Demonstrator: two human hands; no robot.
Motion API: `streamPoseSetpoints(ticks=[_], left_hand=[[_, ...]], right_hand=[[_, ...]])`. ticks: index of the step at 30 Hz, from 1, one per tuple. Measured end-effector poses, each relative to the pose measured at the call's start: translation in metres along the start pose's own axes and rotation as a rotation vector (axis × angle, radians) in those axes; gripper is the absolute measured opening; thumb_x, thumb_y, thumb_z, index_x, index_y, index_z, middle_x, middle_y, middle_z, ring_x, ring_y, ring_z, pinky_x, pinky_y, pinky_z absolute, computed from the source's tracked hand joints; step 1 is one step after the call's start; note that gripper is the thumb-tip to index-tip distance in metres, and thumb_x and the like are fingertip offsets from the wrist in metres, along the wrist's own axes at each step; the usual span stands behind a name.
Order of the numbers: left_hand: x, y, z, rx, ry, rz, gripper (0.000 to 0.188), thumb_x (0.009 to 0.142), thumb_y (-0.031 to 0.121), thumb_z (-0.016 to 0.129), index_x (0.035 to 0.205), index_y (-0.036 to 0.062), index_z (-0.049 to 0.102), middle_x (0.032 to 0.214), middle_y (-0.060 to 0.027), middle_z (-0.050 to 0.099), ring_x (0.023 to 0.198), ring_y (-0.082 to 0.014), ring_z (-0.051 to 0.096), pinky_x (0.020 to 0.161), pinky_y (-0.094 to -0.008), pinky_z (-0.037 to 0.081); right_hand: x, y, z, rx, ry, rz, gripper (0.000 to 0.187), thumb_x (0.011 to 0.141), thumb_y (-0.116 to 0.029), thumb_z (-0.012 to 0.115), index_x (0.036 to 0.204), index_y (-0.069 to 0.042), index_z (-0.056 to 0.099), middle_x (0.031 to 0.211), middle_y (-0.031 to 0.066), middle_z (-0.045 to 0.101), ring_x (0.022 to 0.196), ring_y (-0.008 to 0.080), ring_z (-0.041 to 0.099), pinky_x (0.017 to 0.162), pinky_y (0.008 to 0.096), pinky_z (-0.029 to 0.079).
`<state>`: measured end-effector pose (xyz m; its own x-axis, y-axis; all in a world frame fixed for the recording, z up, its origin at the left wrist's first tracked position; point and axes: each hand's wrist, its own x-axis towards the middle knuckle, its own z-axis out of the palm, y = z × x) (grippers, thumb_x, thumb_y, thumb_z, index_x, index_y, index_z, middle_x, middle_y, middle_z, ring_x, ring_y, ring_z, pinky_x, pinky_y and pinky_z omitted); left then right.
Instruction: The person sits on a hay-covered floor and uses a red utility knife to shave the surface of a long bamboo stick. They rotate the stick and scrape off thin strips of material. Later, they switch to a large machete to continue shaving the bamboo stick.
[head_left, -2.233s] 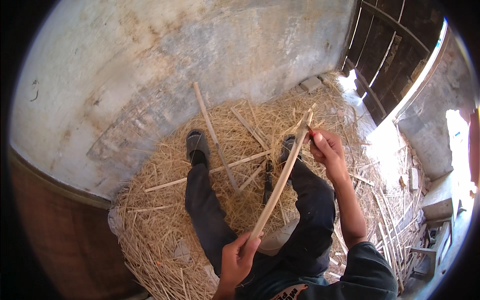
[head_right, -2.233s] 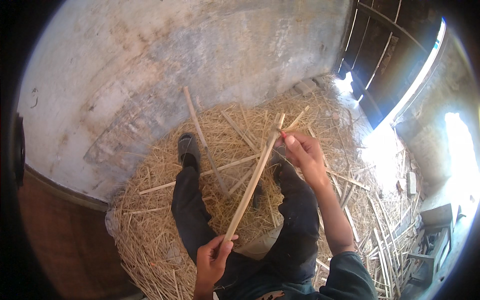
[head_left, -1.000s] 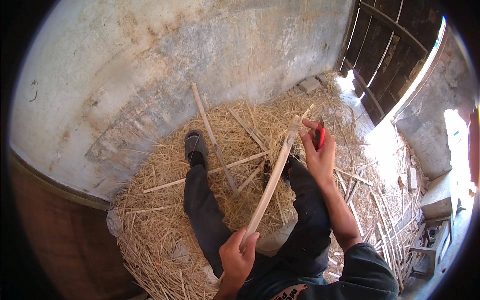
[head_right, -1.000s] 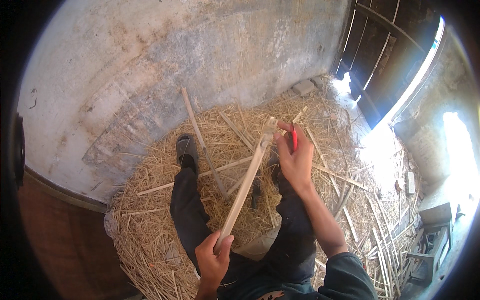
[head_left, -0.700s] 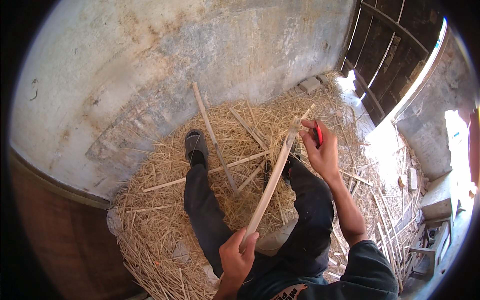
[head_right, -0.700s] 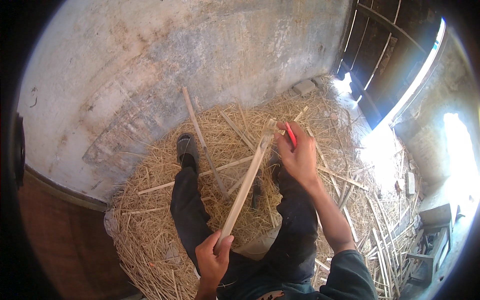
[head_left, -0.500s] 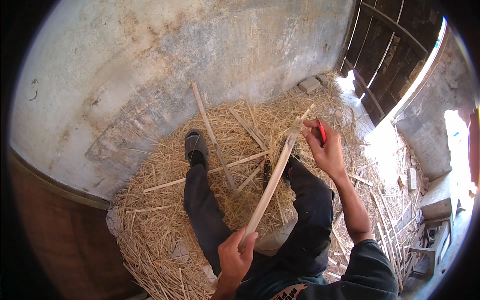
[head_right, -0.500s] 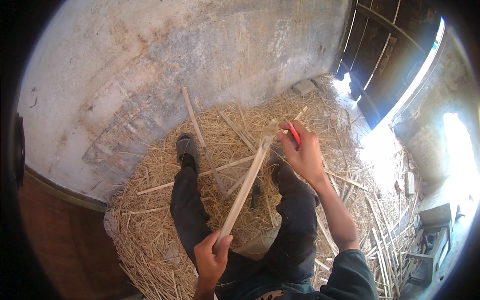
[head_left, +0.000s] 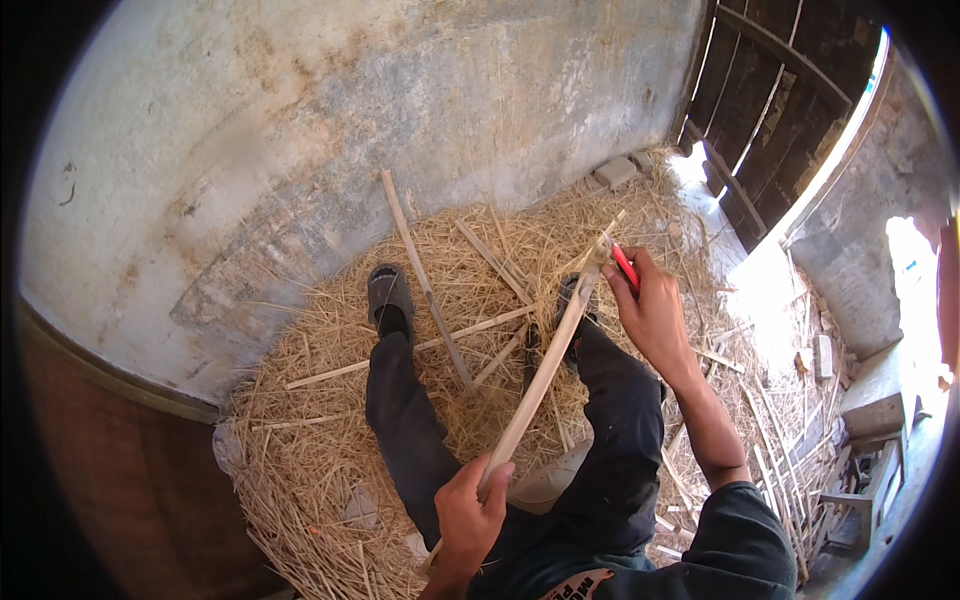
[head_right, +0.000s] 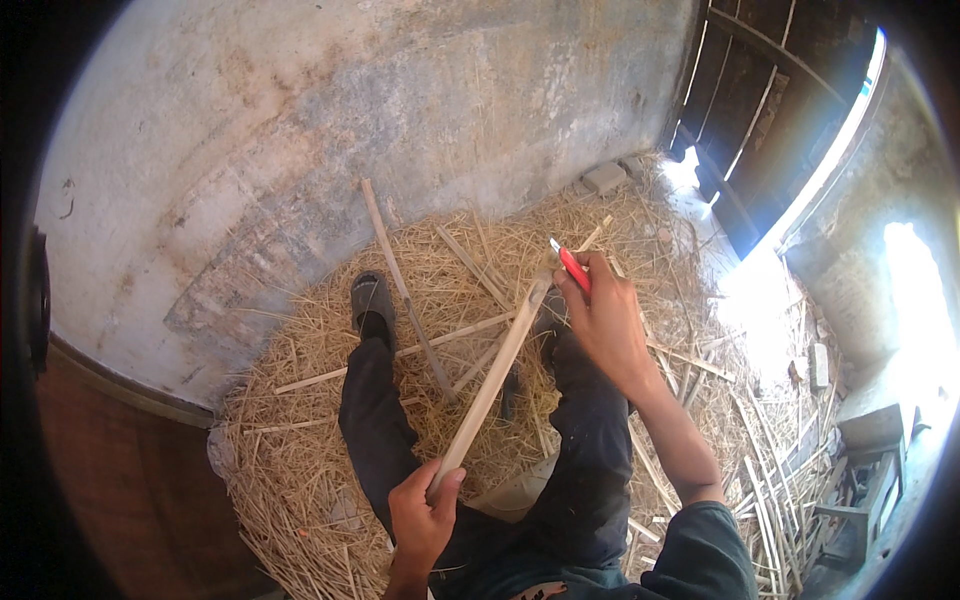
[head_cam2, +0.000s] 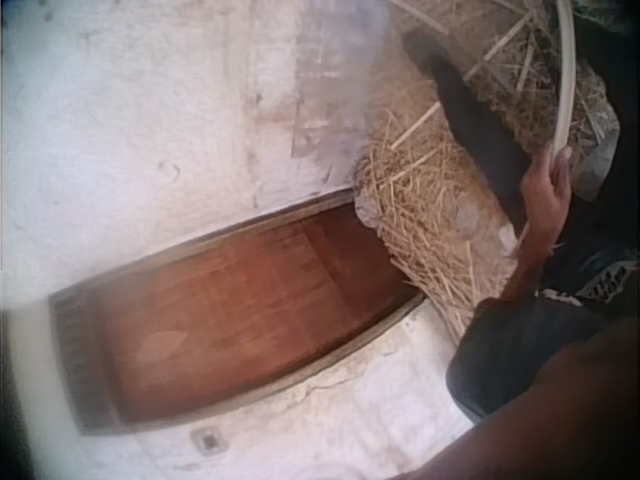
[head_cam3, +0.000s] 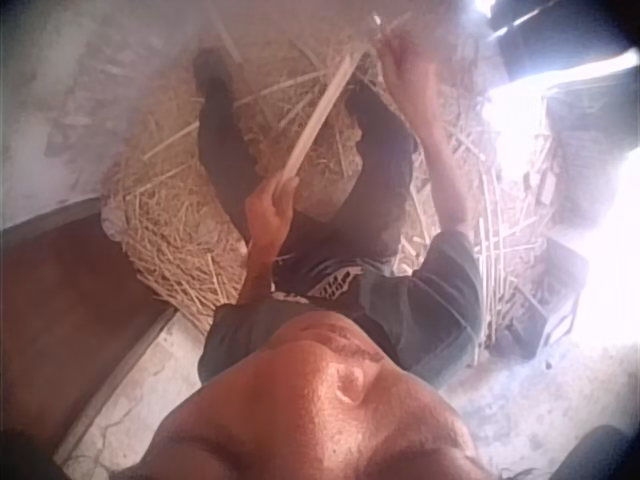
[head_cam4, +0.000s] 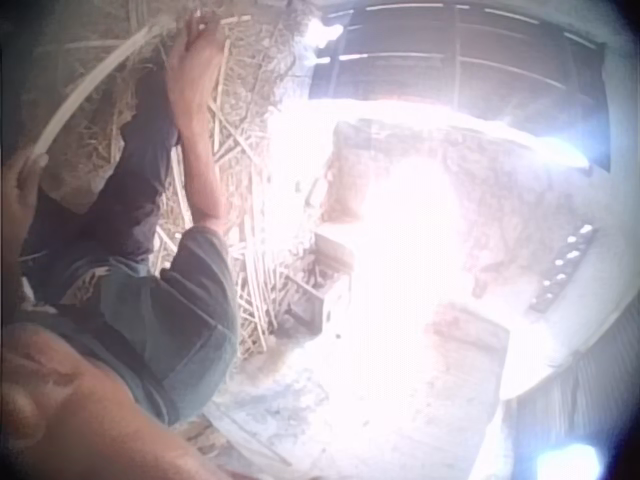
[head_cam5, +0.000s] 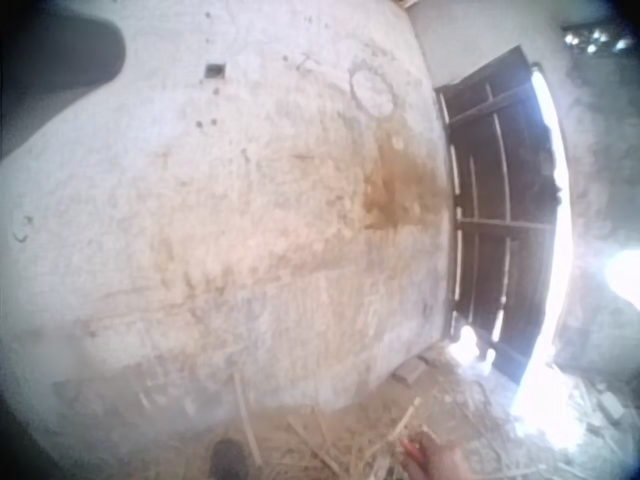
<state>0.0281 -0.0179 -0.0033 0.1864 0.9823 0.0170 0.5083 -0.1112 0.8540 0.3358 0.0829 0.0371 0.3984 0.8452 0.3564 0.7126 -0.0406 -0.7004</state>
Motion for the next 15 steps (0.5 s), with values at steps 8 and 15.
streamPoseSetpoints(ticks=[8, 15], left_hand=[[-0.002, -0.008, 0.004, 0.014, 0.048, 0.057, 0.026, 0.097, 0.017, 0.079, 0.113, -0.0044, 0.075, 0.082, -0.0178, 0.073, 0.065, -0.0207, 0.069, 0.06, -0.0328, 0.052], [-0.002, -0.012, 0.0, 0.03, 0.031, 0.054, 0.025, 0.097, 0.016, 0.078, 0.113, -0.0032, 0.075, 0.082, -0.0178, 0.073, 0.064, -0.0207, 0.069, 0.06, -0.0335, 0.052]], right_hand=[[0.004, 0.014, 0.006, -0.066, -0.047, -0.193, 0.016, 0.1, -0.013, 0.068, 0.101, 0.004, 0.07, 0.073, 0.0273, 0.061, 0.066, 0.0461, 0.06, 0.063, 0.0486, 0.046], [0.015, 0.019, -0.006, -0.121, -0.22, -0.249, 0.024, 0.09, -0.002, 0.065, 0.114, 0.001, 0.072, 0.08, 0.0284, 0.067, 0.076, 0.0479, 0.066, 0.071, 0.051, 0.053]])
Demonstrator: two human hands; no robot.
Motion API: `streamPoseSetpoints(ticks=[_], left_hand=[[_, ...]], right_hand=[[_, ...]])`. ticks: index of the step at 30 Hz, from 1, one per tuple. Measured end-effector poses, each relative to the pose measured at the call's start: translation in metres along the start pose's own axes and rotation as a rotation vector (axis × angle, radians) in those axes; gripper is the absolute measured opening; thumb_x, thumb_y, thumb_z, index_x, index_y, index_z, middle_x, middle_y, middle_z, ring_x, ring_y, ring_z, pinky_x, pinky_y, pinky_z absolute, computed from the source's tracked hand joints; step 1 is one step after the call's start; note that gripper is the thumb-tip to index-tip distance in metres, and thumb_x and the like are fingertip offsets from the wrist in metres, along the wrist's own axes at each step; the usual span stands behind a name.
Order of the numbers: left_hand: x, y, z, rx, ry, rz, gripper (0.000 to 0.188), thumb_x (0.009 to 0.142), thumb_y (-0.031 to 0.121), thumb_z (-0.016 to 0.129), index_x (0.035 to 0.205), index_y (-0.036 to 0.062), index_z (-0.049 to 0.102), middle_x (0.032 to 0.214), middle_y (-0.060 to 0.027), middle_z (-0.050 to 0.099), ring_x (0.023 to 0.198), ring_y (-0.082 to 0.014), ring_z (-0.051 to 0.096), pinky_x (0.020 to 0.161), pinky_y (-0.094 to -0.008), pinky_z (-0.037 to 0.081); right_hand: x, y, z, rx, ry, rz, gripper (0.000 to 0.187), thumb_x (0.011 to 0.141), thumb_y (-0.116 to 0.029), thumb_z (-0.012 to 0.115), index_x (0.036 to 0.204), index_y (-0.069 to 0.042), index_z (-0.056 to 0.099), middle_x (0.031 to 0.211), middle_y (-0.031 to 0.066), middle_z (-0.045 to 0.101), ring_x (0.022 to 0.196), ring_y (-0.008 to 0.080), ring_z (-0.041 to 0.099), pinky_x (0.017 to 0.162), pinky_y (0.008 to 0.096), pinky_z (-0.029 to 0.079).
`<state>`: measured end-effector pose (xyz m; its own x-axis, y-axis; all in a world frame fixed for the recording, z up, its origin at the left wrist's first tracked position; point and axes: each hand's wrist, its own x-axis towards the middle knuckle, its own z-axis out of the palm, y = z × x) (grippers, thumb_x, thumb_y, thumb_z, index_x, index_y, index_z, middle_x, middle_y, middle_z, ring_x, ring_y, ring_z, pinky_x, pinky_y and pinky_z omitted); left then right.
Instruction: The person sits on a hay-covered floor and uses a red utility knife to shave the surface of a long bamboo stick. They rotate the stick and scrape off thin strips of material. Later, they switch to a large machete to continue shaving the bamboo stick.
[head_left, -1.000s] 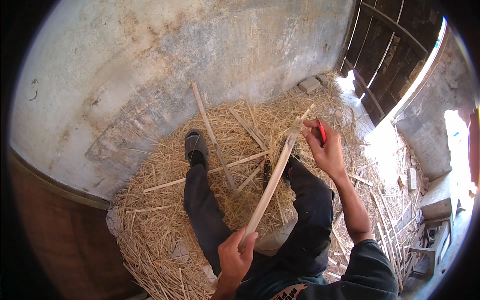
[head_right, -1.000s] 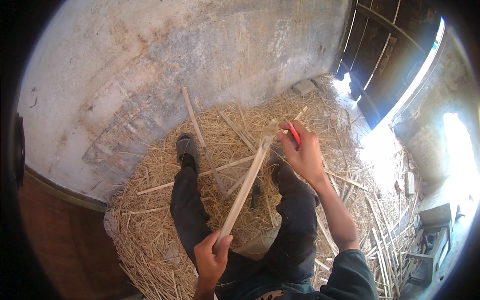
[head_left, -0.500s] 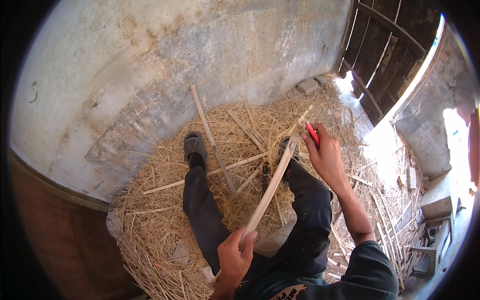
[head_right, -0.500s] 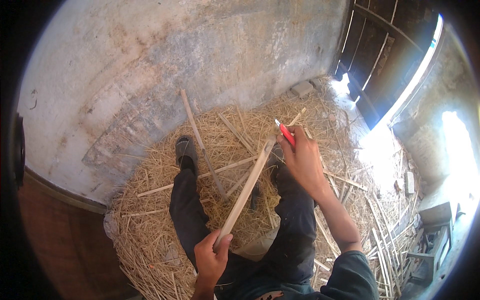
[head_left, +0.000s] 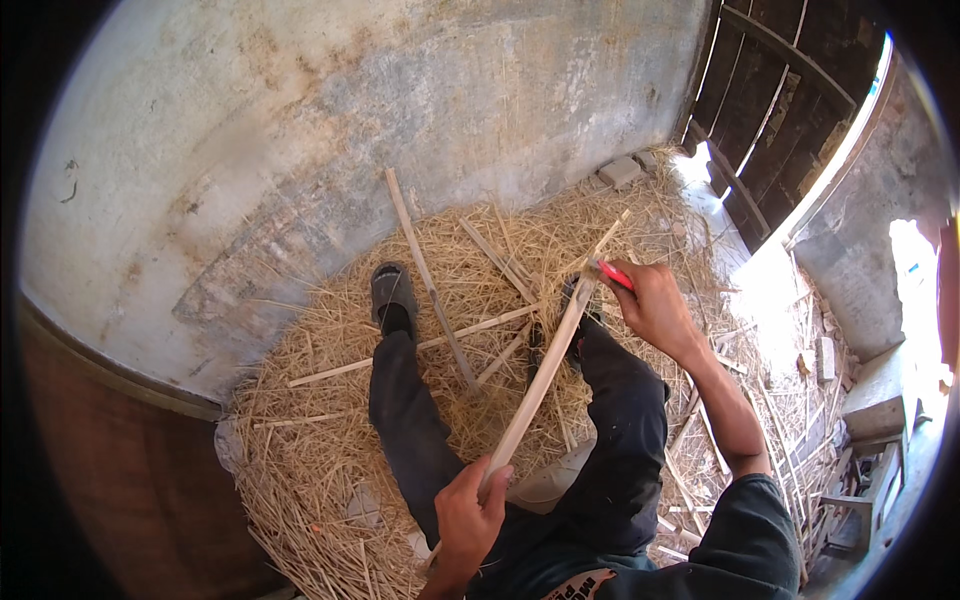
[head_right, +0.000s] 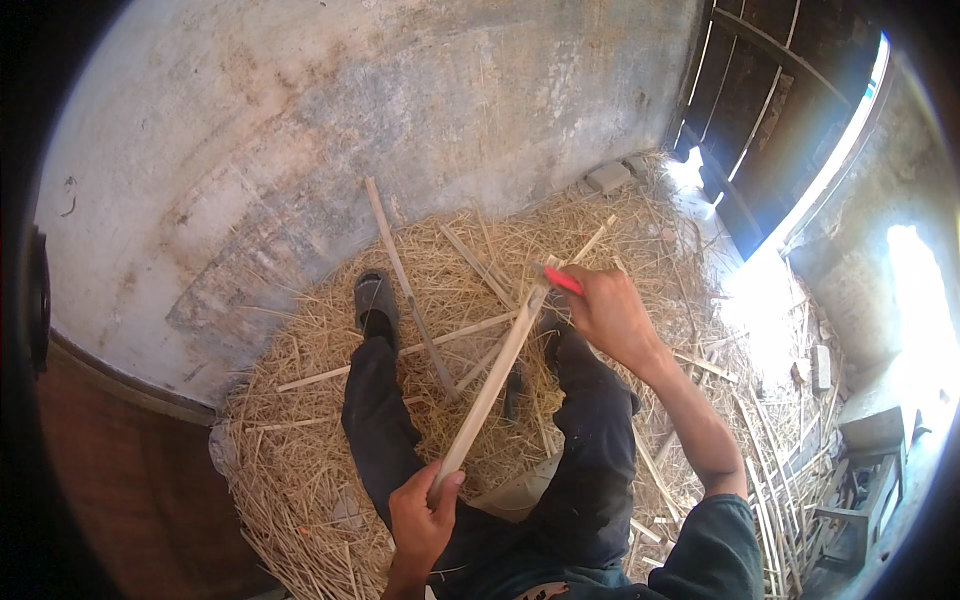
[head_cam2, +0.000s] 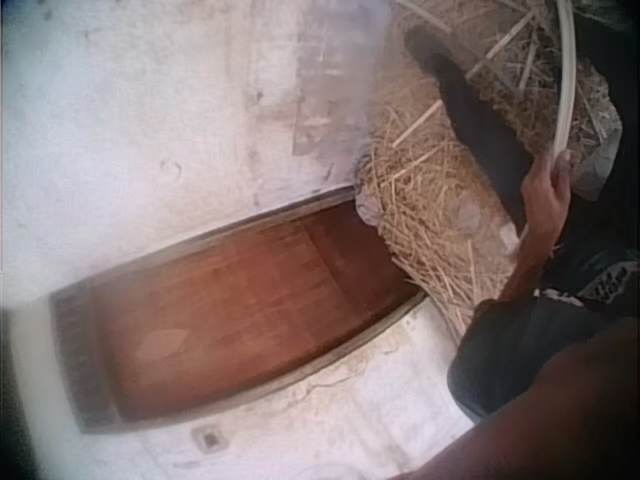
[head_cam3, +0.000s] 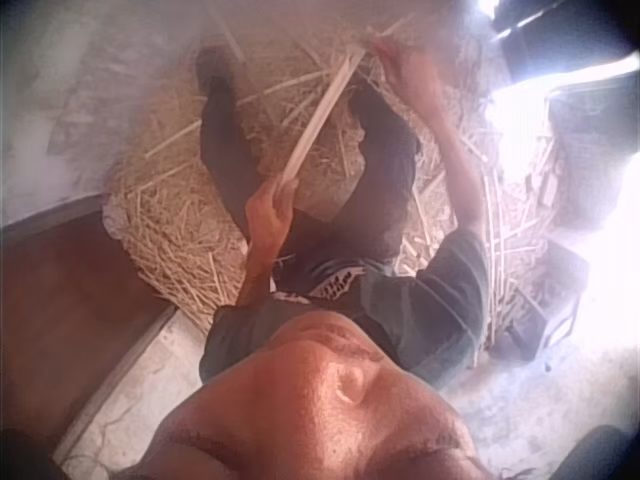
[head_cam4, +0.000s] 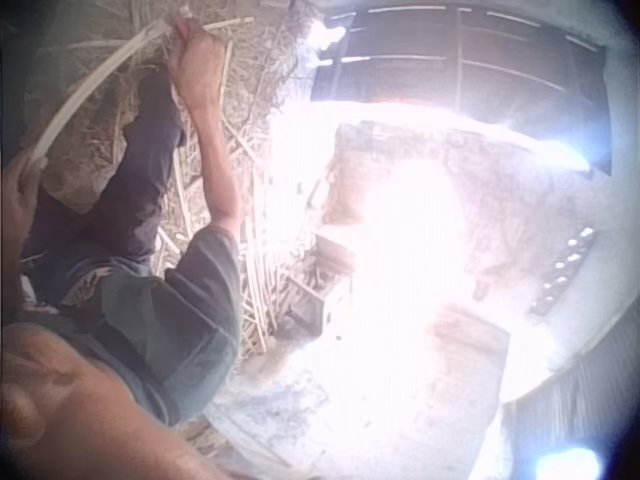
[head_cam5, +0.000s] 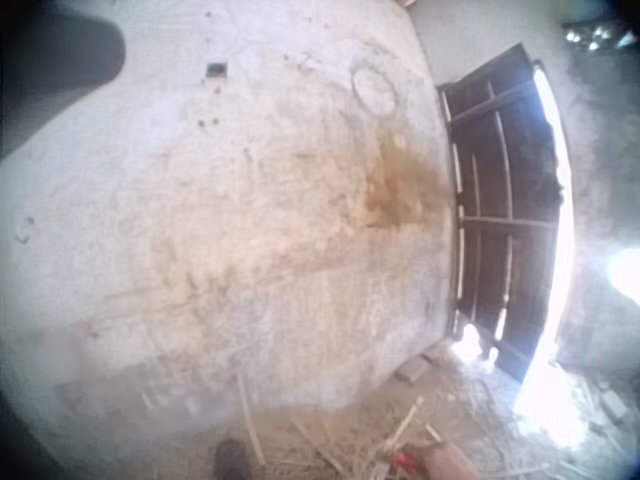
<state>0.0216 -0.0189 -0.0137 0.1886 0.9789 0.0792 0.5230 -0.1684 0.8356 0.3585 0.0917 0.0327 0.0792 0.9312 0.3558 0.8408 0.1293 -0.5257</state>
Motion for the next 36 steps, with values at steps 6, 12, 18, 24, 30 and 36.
streamPoseSetpoints(ticks=[6, 12, 18, 24, 30, 36], left_hand=[[0.003, -0.002, -0.012, 0.02, 0.049, -0.045, 0.024, 0.098, 0.016, 0.077, 0.114, -0.0022, 0.075, 0.076, -0.0136, 0.068, 0.059, -0.0142, 0.059, 0.055, -0.0314, 0.045], [0.007, -0.016, -0.032, -0.041, 0.053, -0.182, 0.025, 0.102, 0.019, 0.074, 0.117, -0.001, 0.075, 0.07, 0.0014, 0.058, 0.056, -0.005, 0.042, 0.051, -0.0265, 0.033], [0.016, -0.029, -0.033, -0.177, -0.004, -0.14, 0.029, 0.108, 0.017, 0.065, 0.128, -0.0021, 0.071, 0.079, 0.0019, 0.06, 0.06, -0.0036, 0.046, 0.053, -0.024, 0.035], [0.025, -0.023, -0.031, -0.23, -0.038, -0.095, 0.03, 0.109, 0.009, 0.059, 0.136, -0.0024, 0.068, 0.091, -0.0036, 0.064, 0.065, -0.0048, 0.053, 0.056, -0.0227, 0.042], [0.046, 0.006, -0.01, -0.434, -0.103, -0.037, 0.032, 0.106, 0.003, 0.062, 0.138, -0.0037, 0.066, 0.094, -0.0056, 0.065, 0.068, -0.0061, 0.056, 0.058, -0.0237, 0.047], [0.049, 0.018, -0.004, -0.32, -0.155, 0.075, 0.038, 0.105, 0.001, 0.063, 0.142, -0.0023, 0.064, 0.098, -0.0073, 0.067, 0.069, -0.0072, 0.058, 0.059, -0.0239, 0.049]], right_hand=[[0.006, 0.004, -0.019, 0.004, -0.046, 0.08, 0.039, 0.093, -0.003, 0.063, 0.131, -0.003, 0.072, 0.081, 0.0257, 0.071, 0.072, 0.0381, 0.071, 0.071, 0.0481, 0.055], [0.019, 0.055, -0.051, 0.057, -0.154, 0.072, 0.034, 0.104, -0.021, 0.066, 0.135, -0.007, 0.071, 0.091, 0.0192, 0.074, 0.085, 0.0311, 0.072, 0.079, 0.0419, 0.054], [0.007, 0.186, -0.091, -0.713, -0.091, 0.493, 0.036, 0.095, -0.035, 0.076, 0.118, -0.007, 0.078, 0.09, 0.0168, 0.077, 0.088, 0.0345, 0.075, 0.08, 0.0465, 0.057], [-0.002, 0.133, -0.086, -0.361, 0.214, 0.514, 0.031, 0.095, -0.034, 0.076, 0.097, -0.003, 0.08, 0.076, 0.0171, 0.073, 0.068, 0.0324, 0.071, 0.071, 0.0433, 0.056], [-0.032, 0.009, -0.017, 0.466, -0.067, 0.313, 0.029, 0.104, -0.028, 0.071, 0.119, -0.004, 0.077, 0.076, 0.0058, 0.075, 0.069, 0.0107, 0.071, 0.068, 0.0308, 0.056], [-0.038, -0.054, 0.031, 0.983, -0.098, 0.204, 0.036, 0.105, -0.026, 0.071, 0.122, 0.006, 0.071, 0.089, 0.0081, 0.078, 0.088, 0.0133, 0.076, 0.087, 0.0297, 0.057]])
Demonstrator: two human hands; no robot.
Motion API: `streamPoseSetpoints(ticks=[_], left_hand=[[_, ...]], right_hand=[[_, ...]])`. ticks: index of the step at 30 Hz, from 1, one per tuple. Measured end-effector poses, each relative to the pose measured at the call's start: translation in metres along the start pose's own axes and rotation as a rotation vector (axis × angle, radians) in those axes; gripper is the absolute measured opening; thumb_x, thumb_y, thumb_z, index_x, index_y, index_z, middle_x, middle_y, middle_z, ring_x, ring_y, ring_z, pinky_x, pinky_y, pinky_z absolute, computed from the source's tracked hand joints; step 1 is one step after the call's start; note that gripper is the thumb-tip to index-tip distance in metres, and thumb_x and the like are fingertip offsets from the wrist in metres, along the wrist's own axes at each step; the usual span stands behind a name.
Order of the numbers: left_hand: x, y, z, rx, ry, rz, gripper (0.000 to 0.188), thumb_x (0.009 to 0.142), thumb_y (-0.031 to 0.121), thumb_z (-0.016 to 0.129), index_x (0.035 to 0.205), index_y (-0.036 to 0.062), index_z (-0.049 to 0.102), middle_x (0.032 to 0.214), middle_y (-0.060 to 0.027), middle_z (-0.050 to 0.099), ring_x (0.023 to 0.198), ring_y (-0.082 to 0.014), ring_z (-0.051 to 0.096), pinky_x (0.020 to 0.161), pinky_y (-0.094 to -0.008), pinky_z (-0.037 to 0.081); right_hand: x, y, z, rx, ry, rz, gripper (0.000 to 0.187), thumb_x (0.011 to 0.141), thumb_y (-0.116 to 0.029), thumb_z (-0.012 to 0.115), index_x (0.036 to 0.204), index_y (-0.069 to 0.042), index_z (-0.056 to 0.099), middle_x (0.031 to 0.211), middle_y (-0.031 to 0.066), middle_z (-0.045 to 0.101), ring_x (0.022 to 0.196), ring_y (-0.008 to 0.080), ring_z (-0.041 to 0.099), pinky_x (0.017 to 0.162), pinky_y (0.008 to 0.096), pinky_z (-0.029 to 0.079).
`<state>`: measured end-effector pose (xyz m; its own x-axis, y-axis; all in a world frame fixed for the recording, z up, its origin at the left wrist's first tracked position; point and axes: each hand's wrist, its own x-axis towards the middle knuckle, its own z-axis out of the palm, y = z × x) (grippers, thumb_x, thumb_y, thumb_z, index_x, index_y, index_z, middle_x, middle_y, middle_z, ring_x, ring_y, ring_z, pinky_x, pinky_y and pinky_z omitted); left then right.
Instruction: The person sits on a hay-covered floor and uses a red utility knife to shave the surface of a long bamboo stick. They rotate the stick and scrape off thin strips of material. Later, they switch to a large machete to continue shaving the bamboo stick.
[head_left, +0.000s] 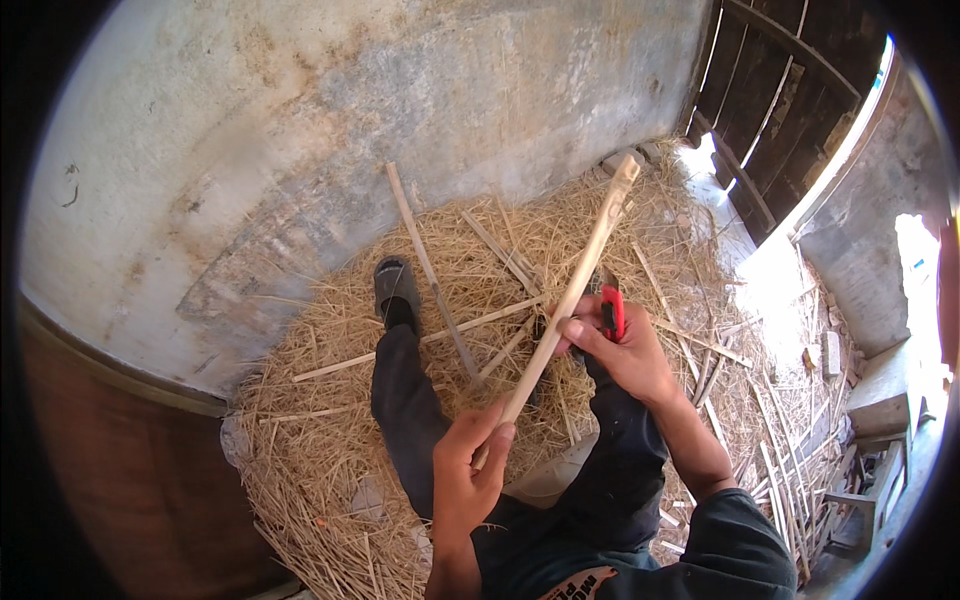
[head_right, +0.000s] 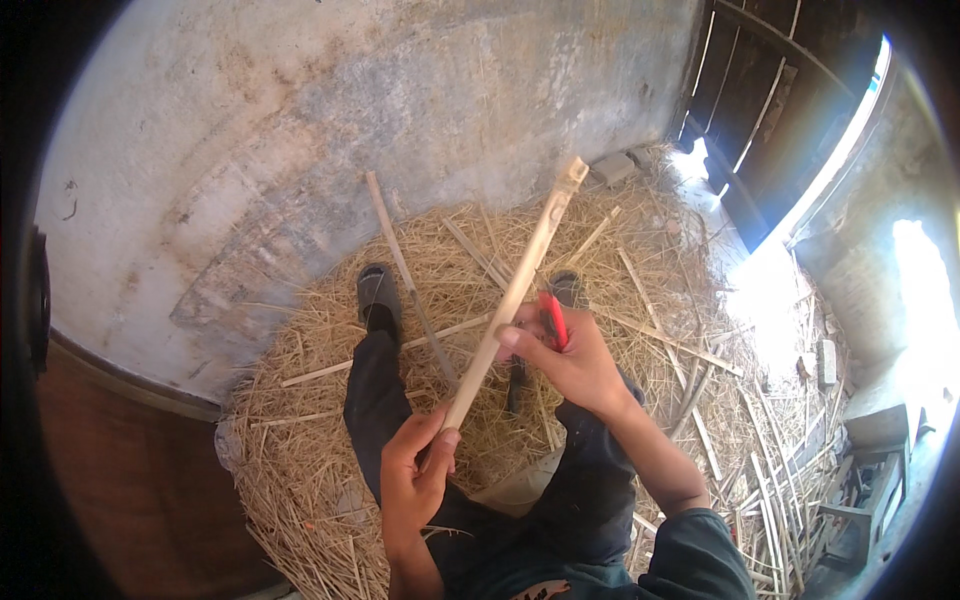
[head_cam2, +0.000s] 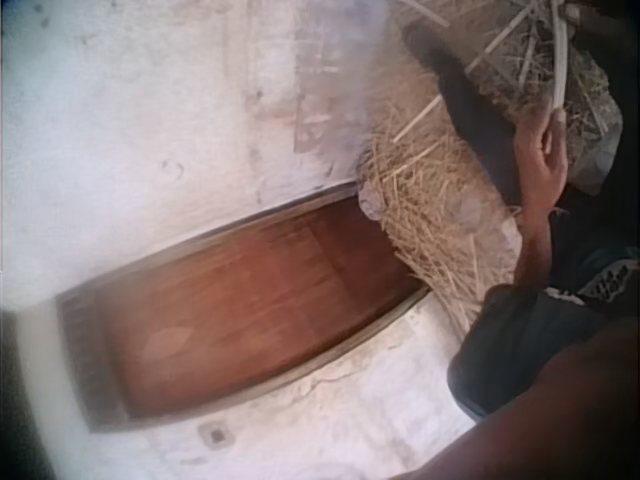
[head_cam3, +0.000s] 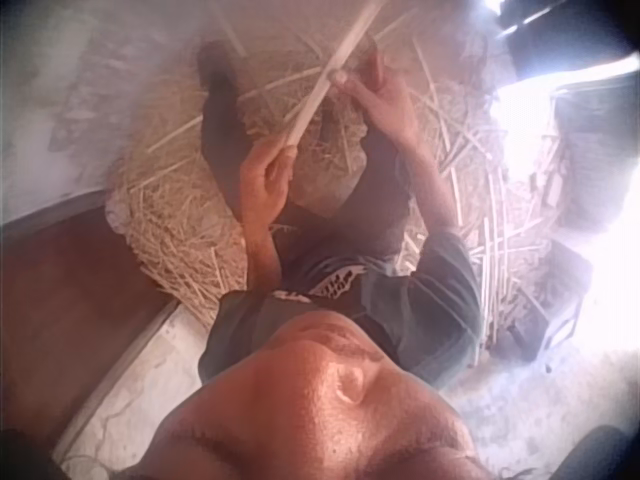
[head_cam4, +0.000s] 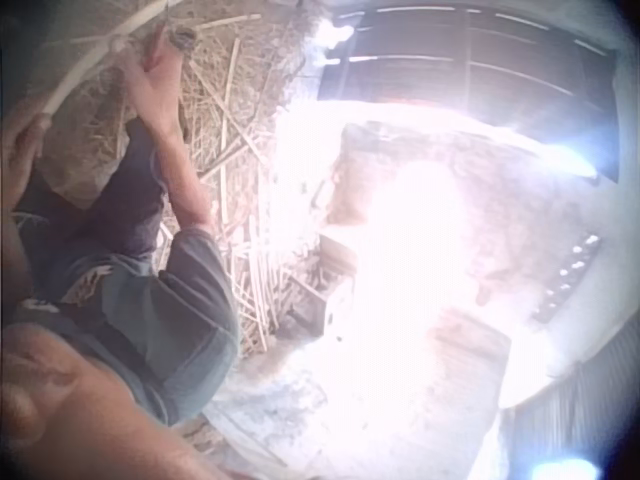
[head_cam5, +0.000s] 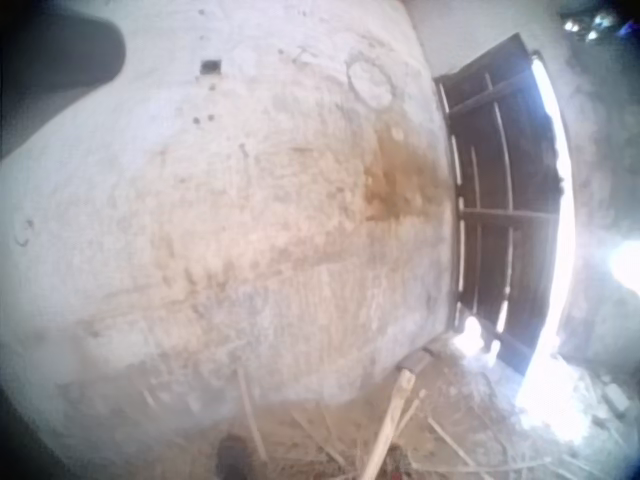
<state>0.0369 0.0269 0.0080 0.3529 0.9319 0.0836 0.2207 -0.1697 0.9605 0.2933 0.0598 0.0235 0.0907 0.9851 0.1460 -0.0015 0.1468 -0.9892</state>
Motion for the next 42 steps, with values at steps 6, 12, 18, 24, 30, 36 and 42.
streamPoseSetpoints(ticks=[6, 12, 18, 24, 30, 36, 42], left_hand=[[-0.005, 0.011, -0.01, -0.113, -0.047, -0.15, 0.037, 0.113, 0.02, 0.053, 0.141, -0.0021, 0.066, 0.092, -0.0074, 0.069, 0.072, -0.0091, 0.063, 0.063, -0.0234, 0.053], [-0.009, 0.007, -0.042, -0.206, -0.288, -0.354, 0.049, 0.117, 0.034, 0.043, 0.138, -0.0017, 0.068, 0.071, 0.0002, 0.057, 0.062, -0.0062, 0.05, 0.057, -0.0239, 0.041], [-0.004, 0.01, -0.023, -0.168, -0.082, -0.267, 0.046, 0.116, 0.034, 0.049, 0.135, -0.0022, 0.07, 0.07, 0.0039, 0.049, 0.062, -0.0043, 0.039, 0.057, -0.0251, 0.03], [-0.001, 0.019, -0.006, -0.21, -0.026, -0.167, 0.044, 0.114, 0.032, 0.056, 0.137, -0.0028, 0.069, 0.075, 0.0036, 0.053, 0.066, -0.0034, 0.043, 0.059, -0.0236, 0.033], [-0.003, 0.027, -0.001, -0.182, 0.012, -0.176, 0.042, 0.112, 0.029, 0.059, 0.137, -0.0033, 0.068, 0.076, 0.0027, 0.055, 0.067, -0.0044, 0.046, 0.06, -0.0233, 0.036], [-0.006, 0.027, 0.008, -0.148, 0.081, -0.13, 0.04, 0.112, 0.026, 0.059, 0.136, -0.0044, 0.069, 0.074, 0.0032, 0.054, 0.067, -0.0043, 0.044, 0.059, -0.0237, 0.035], [-0.005, 0.032, 0.011, -0.093, 0.126, -0.089, 0.034, 0.11, 0.017, 0.06, 0.133, -0.0048, 0.071, 0.074, 0.0022, 0.056, 0.066, -0.0035, 0.043, 0.056, -0.025, 0.032]], right_hand=[[0.005, -0.012, -0.006, 0.184, 0.082, 0.116, 0.03, 0.102, -0.023, 0.074, 0.117, 0.003, 0.072, 0.09, 0.0075, 0.078, 0.063, 0.006, 0.058, 0.059, 0.0243, 0.045], [0.008, -0.02, -0.015, -0.017, 0.229, 0.052, 0.032, 0.103, -0.03, 0.07, 0.113, 0.001, 0.07, 0.086, 0.0058, 0.074, 0.063, 0.006, 0.052, 0.058, 0.025, 0.042], [-0.012, 0.009, -0.002, -0.27, 0.226, -0.345, 0.035, 0.105, -0.032, 0.064, 0.118, 0.001, 0.066, 0.088, 0.0102, 0.068, 0.08, 0.0151, 0.064, 0.073, 0.0345, 0.052], [-0.038, 0.006, 0.022, -0.695, -0.004, -0.572, 0.036, 0.085, -0.032, 0.087, 0.108, -0.007, 0.075, 0.081, 0.005, 0.065, 0.065, 0.0232, 0.066, 0.058, 0.0357, 0.053], [-0.038, -0.001, 0.024, -0.739, 0.011, -0.633, 0.041, 0.081, -0.032, 0.089, 0.113, -0.009, 0.078, 0.074, 0.0013, 0.063, 0.058, 0.0189, 0.062, 0.052, 0.0325, 0.05], [-0.037, -0.007, 0.024, -0.811, 0.048, -0.656, 0.042, 0.079, -0.033, 0.09, 0.113, -0.011, 0.08, 0.071, -0.001, 0.06, 0.054, 0.0166, 0.06, 0.05, 0.0306, 0.048], [-0.038, -0.011, 0.021, -0.861, 0.065, -0.644, 0.041, 0.078, -0.034, 0.09, 0.112, -0.013, 0.08, 0.07, -0.0024, 0.059, 0.052, 0.0156, 0.057, 0.049, 0.0299, 0.046]])
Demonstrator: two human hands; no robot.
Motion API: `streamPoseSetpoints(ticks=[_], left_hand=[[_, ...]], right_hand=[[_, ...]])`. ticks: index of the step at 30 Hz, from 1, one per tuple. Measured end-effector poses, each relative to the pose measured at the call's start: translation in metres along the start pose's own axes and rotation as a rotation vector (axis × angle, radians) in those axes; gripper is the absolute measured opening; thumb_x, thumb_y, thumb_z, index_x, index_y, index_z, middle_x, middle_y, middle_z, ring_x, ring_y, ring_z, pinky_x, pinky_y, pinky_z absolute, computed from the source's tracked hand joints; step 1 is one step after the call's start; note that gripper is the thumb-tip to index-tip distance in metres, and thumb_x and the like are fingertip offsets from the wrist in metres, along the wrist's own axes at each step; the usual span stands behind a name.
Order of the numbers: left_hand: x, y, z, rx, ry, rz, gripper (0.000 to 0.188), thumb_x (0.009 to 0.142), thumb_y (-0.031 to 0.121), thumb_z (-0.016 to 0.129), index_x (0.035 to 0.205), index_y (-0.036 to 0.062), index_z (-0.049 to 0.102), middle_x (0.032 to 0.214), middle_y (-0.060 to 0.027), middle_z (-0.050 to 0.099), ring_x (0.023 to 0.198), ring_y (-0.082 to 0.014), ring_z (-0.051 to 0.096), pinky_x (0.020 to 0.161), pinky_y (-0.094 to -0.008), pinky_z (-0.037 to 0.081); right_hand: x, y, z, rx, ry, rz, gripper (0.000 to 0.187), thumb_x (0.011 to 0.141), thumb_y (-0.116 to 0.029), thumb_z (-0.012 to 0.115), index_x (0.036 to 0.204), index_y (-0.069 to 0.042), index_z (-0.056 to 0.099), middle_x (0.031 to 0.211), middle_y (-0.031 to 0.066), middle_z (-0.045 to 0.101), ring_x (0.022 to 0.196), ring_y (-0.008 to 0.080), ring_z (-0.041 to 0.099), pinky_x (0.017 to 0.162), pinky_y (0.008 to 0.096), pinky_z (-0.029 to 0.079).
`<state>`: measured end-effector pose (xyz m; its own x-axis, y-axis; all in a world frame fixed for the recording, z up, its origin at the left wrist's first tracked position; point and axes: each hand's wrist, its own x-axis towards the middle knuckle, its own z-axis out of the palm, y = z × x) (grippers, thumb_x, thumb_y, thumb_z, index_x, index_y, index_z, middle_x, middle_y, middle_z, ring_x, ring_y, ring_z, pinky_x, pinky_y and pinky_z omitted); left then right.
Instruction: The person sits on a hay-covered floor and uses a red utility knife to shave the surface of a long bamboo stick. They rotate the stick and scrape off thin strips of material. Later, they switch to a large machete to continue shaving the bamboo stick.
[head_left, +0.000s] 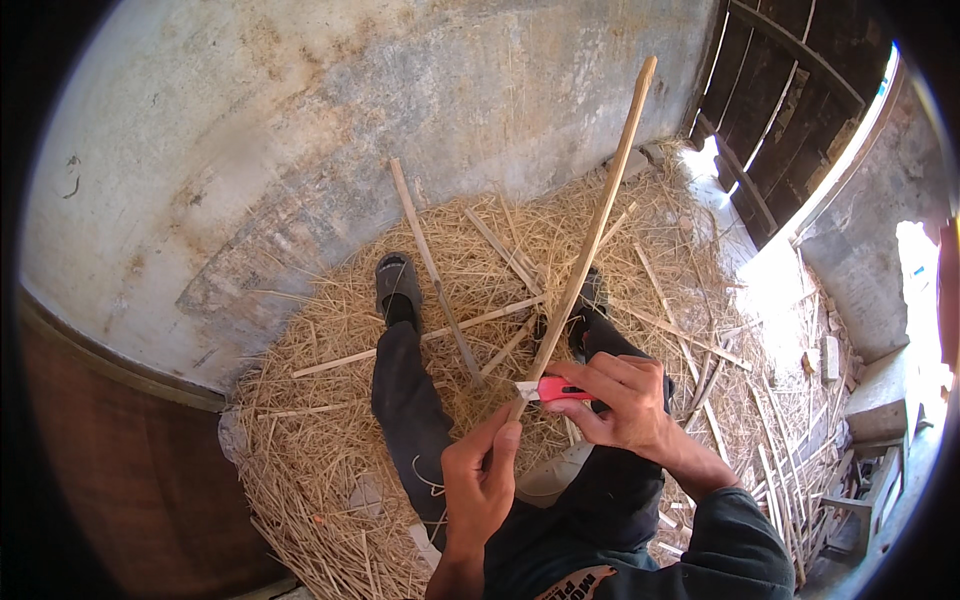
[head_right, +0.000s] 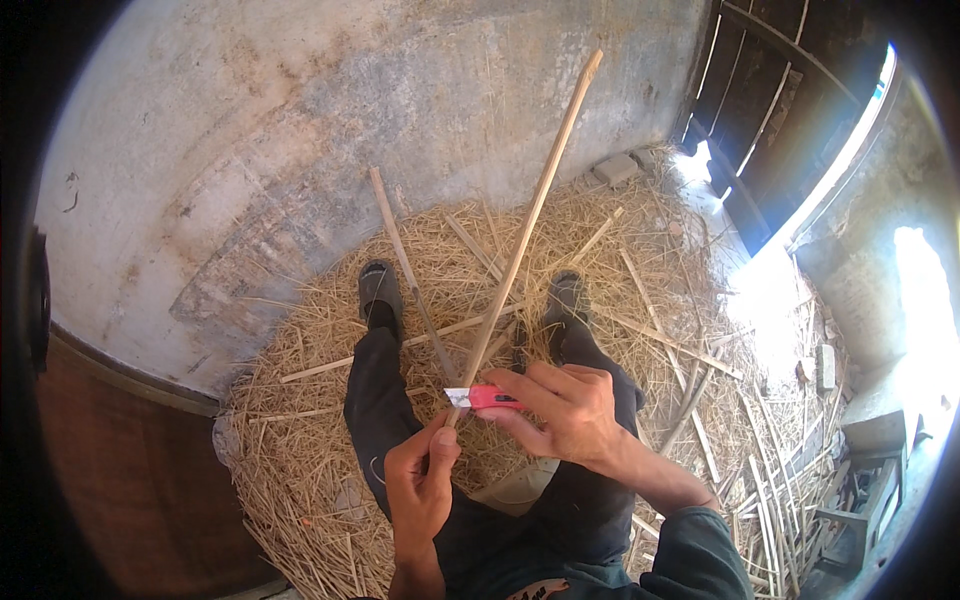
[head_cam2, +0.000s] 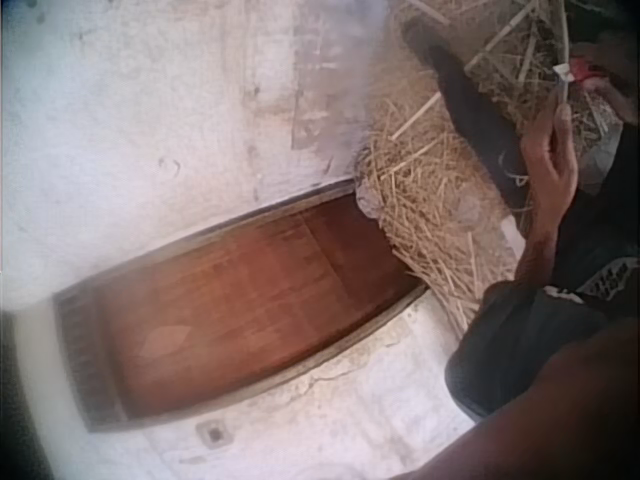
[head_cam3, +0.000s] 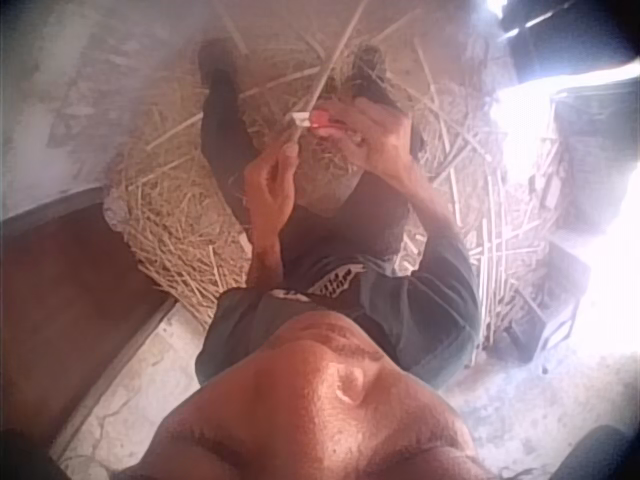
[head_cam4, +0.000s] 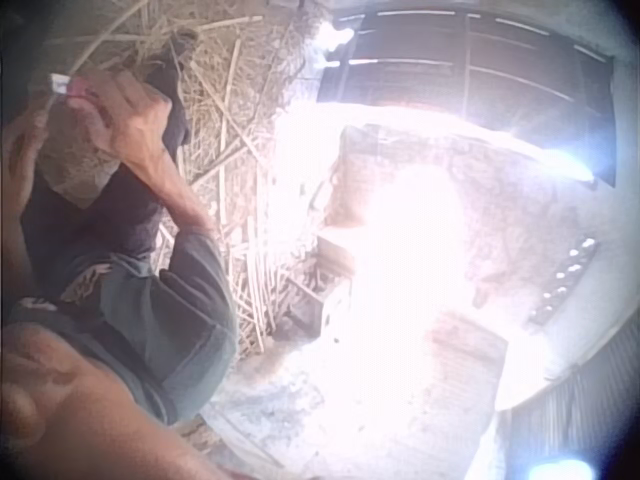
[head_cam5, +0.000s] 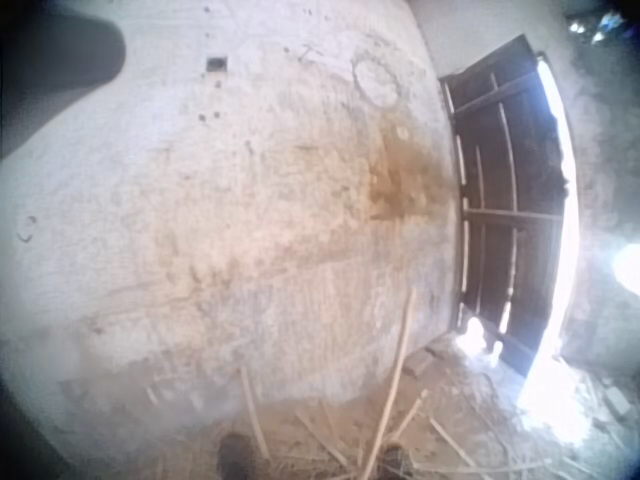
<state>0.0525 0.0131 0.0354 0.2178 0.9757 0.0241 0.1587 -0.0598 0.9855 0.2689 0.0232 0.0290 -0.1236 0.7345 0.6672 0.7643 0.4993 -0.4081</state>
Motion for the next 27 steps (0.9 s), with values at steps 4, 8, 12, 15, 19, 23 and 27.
streamPoseSetpoints(ticks=[4, 8, 12, 15, 19, 23, 27], left_hand=[[-0.0013, -0.0087, 0.0014, -0.012, 0.02, 0.041, 0.031, 0.11, 0.014, 0.06, 0.132, -0.0042, 0.071, 0.074, 0.0006, 0.058, 0.063, -0.0038, 0.042, 0.053, -0.0263, 0.032], [-0.0022, -0.0048, -0.0011, 0.036, -0.007, 0.019, 0.031, 0.11, 0.014, 0.06, 0.132, -0.0036, 0.071, 0.074, 0.0002, 0.058, 0.061, -0.004, 0.042, 0.052, -0.0269, 0.032], [-0.0033, -0.0047, -0.0014, 0.049, -0.007, 0.033, 0.031, 0.11, 0.015, 0.061, 0.132, -0.0034, 0.071, 0.073, -0.0001, 0.057, 0.061, -0.0043, 0.042, 0.052, -0.0271, 0.032], [-0.0042, -0.0012, -0.0021, 0.074, -0.022, 0.033, 0.031, 0.11, 0.015, 0.061, 0.132, -0.0034, 0.072, 0.072, -0.0006, 0.057, 0.061, -0.0046, 0.043, 0.052, -0.0272, 0.032], [-0.0055, -0.004, -0.0019, 0.077, -0.025, 0.05, 0.031, 0.11, 0.015, 0.06, 0.132, -0.0034, 0.072, 0.072, -0.0011, 0.057, 0.06, -0.0049, 0.043, 0.052, -0.0275, 0.032], [-0.0074, -0.005, -0.0018, 0.082, -0.026, 0.055, 0.031, 0.11, 0.015, 0.06, 0.132, -0.0037, 0.071, 0.072, -0.0018, 0.057, 0.06, -0.0048, 0.043, 0.052, -0.0275, 0.033], [-0.0088, -0.0052, -0.0036, 0.094, -0.03, 0.069, 0.031, 0.11, 0.014, 0.06, 0.132, -0.004, 0.071, 0.072, -0.0024, 0.057, 0.06, -0.0048, 0.043, 0.052, -0.0274, 0.033]], right_hand=[[-0.0002, 0.0012, -0.0019, -0.032, -0.002, -0.016, 0.04, 0.079, -0.035, 0.09, 0.111, -0.013, 0.08, 0.07, -0.0029, 0.059, 0.051, 0.015, 0.056, 0.047, 0.03, 0.044], [-0.0009, 0.0025, -0.0028, -0.046, 0.0, -0.021, 0.04, 0.079, -0.036, 0.09, 0.11, -0.013, 0.08, 0.07, -0.0035, 0.059, 0.05, 0.0141, 0.054, 0.047, 0.0295, 0.042], [-0.0013, 0.0036, -0.0025, -0.054, 0.012, -0.031, 0.04, 0.079, -0.037, 0.09, 0.11, -0.013, 0.081, 0.069, -0.0039, 0.058, 0.049, 0.0136, 0.053, 0.047, 0.0293, 0.042], [-0.0033, 0.0044, -0.0032, -0.064, 0.029, -0.036, 0.04, 0.078, -0.038, 0.09, 0.109, -0.013, 0.081, 0.068, -0.0038, 0.056, 0.049, 0.0136, 0.052, 0.046, 0.0295, 0.041], [-0.0047, 0.0035, -0.0037, -0.084, 0.029, -0.035, 0.041, 0.078, -0.038, 0.09, 0.109, -0.014, 0.082, 0.066, -0.0036, 0.054, 0.048, 0.0137, 0.052, 0.047, 0.0296, 0.042], [-0.0053, 0.0031, -0.0051, -0.092, 0.034, -0.039, 0.041, 0.078, -0.038, 0.09, 0.109, -0.014, 0.082, 0.066, -0.0038, 0.054, 0.048, 0.0138, 0.051, 0.047, 0.0296, 0.041], [-0.005, 0.0024, -0.0056, -0.086, 0.027, -0.04, 0.041, 0.078, -0.039, 0.09, 0.11, -0.013, 0.082, 0.066, -0.0039, 0.054, 0.049, 0.0137, 0.051, 0.047, 0.0293, 0.041]])
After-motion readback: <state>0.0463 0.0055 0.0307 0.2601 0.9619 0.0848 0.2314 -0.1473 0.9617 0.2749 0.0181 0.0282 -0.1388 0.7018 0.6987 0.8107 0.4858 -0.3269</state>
